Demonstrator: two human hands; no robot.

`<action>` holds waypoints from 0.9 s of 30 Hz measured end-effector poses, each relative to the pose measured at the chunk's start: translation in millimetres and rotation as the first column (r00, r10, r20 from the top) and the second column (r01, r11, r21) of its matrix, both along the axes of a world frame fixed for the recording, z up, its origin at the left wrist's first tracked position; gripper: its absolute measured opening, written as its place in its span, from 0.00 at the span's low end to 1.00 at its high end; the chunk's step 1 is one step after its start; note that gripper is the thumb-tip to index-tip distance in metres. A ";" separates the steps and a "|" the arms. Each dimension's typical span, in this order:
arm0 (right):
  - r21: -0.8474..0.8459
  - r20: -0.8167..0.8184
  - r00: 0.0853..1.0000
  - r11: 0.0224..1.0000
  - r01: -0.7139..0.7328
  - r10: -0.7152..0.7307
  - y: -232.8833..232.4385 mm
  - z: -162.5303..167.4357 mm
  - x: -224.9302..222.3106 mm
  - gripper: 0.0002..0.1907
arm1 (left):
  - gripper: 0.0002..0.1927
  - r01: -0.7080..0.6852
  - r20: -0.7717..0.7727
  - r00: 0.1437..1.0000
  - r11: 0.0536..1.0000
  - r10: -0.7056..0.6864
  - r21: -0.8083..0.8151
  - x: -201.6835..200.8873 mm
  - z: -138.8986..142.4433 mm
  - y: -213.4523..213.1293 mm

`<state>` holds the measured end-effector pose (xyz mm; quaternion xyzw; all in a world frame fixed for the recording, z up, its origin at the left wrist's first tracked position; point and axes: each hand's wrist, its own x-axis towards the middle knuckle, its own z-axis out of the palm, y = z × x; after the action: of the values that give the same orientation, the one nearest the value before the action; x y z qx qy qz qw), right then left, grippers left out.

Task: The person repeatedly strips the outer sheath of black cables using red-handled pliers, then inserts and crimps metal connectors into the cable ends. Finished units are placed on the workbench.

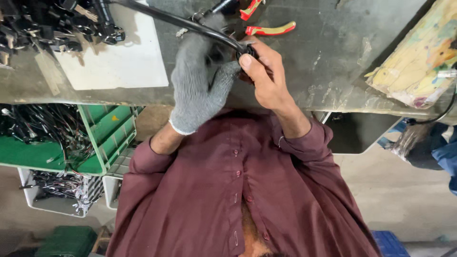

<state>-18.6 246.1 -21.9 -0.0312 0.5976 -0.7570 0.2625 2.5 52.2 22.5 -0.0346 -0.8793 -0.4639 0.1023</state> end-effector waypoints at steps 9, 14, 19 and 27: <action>0.258 -0.268 0.951 0.962 -0.085 0.156 4.4 -26.0 6.4 0.13 | 0.21 0.345 0.062 0.930 0.917 -0.363 0.203 -8.6 -1.5 -21.4; -0.261 -0.124 0.876 0.837 -0.481 0.465 24.0 -26.4 2.8 0.26 | 0.16 0.489 -0.077 0.851 0.729 -0.520 0.480 -13.0 13.7 -26.4; -0.509 0.124 0.916 0.816 -0.272 0.382 19.8 -52.1 24.8 0.16 | 0.08 0.255 0.163 0.863 0.692 -0.477 0.675 -5.9 8.9 -17.6; 0.037 -0.167 0.975 0.987 0.158 -0.149 -15.9 -53.8 15.2 0.27 | 0.20 0.233 0.026 0.960 0.841 -0.280 0.488 -11.1 -26.3 -9.7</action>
<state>-3.4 230.2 -75.6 -0.0405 0.6365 -0.7547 0.1538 -8.6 42.6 -3.8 -0.1031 -0.7277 -0.6781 0.0022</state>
